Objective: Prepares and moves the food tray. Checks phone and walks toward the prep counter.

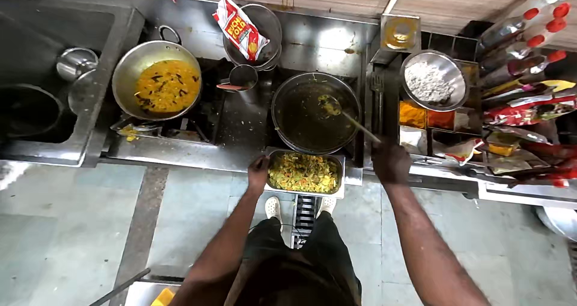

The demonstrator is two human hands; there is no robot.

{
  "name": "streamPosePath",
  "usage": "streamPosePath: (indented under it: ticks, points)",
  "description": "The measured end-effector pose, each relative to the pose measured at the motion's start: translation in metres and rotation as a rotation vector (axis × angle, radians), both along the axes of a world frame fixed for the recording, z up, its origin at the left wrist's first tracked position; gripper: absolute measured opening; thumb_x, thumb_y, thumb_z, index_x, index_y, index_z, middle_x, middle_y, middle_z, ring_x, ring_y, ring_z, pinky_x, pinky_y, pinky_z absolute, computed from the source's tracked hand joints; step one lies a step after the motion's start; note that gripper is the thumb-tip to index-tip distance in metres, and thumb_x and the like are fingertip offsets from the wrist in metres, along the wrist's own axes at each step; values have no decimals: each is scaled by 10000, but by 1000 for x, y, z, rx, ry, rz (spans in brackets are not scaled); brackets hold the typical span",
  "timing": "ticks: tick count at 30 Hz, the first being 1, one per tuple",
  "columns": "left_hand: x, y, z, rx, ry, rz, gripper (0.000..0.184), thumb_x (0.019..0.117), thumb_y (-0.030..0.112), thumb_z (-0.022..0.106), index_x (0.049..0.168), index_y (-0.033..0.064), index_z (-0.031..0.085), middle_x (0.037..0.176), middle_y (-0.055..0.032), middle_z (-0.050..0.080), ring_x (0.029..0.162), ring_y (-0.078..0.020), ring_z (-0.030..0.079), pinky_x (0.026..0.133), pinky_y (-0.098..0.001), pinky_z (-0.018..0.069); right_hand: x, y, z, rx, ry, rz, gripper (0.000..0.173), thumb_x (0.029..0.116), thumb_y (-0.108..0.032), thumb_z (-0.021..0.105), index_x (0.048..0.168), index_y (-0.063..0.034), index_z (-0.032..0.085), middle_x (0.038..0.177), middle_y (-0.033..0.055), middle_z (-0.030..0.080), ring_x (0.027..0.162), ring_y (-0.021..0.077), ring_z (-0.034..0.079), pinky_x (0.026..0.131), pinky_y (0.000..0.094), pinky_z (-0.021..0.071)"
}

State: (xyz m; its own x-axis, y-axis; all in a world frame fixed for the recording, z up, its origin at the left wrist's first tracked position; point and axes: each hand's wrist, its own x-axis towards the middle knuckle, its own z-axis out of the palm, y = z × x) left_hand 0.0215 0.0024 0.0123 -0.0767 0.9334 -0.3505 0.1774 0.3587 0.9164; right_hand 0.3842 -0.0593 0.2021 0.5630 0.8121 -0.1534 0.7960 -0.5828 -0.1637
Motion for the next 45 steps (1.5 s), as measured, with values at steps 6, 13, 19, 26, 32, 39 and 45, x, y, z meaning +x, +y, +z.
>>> streamPosePath:
  ticks: [6,13,19,26,32,39,45]
  points:
    - [-1,2,-7,7,-55,16,299,1020,253,662,1212,29,710,1112,-101,734,1007,-147,692,939,-363,567,5,61,-33,-21,27,147,324,1045,-198,524,1333,-208,672,1148,201,716,1013,454,692,783,679,545]
    - [-3,0,-9,26,-103,21,276,1018,221,665,1196,17,714,1085,-98,735,978,-138,693,918,-350,576,22,39,-13,-50,33,535,373,1035,-143,531,1352,-277,675,1259,129,697,1109,383,683,877,634,554]
    - [-5,-3,-12,18,-89,14,285,1021,245,660,1197,29,719,1101,-96,738,1004,-136,696,941,-358,572,39,-20,32,223,13,410,348,1048,-68,498,1331,-145,685,1180,170,715,1060,378,694,904,617,546]
    - [-4,2,-10,33,-83,30,251,1024,209,655,1176,22,721,1074,-89,740,961,-117,696,899,-332,580,36,-81,-54,335,94,285,322,1022,-89,558,1303,-135,708,1170,125,729,1056,296,703,914,548,564]
    - [-5,-1,-8,16,-35,-5,304,1034,247,638,1225,21,706,1108,-108,737,998,-143,701,934,-366,575,22,-93,-60,333,12,253,336,1005,-40,548,1283,-135,713,1099,138,734,994,329,709,851,557,571]
    - [-3,1,-6,-5,-44,10,279,1031,245,644,1189,27,718,1083,-102,736,974,-137,695,915,-362,574,34,-72,-46,235,21,241,308,1028,-92,540,1276,-146,714,1129,145,722,1031,349,695,868,590,559]
    - [-5,-2,-7,20,-57,-9,278,1031,253,644,1185,33,717,1073,-93,734,962,-132,690,901,-358,577,65,32,3,257,-145,330,317,1058,-167,500,1294,-209,706,1167,157,709,1106,384,661,920,610,528]
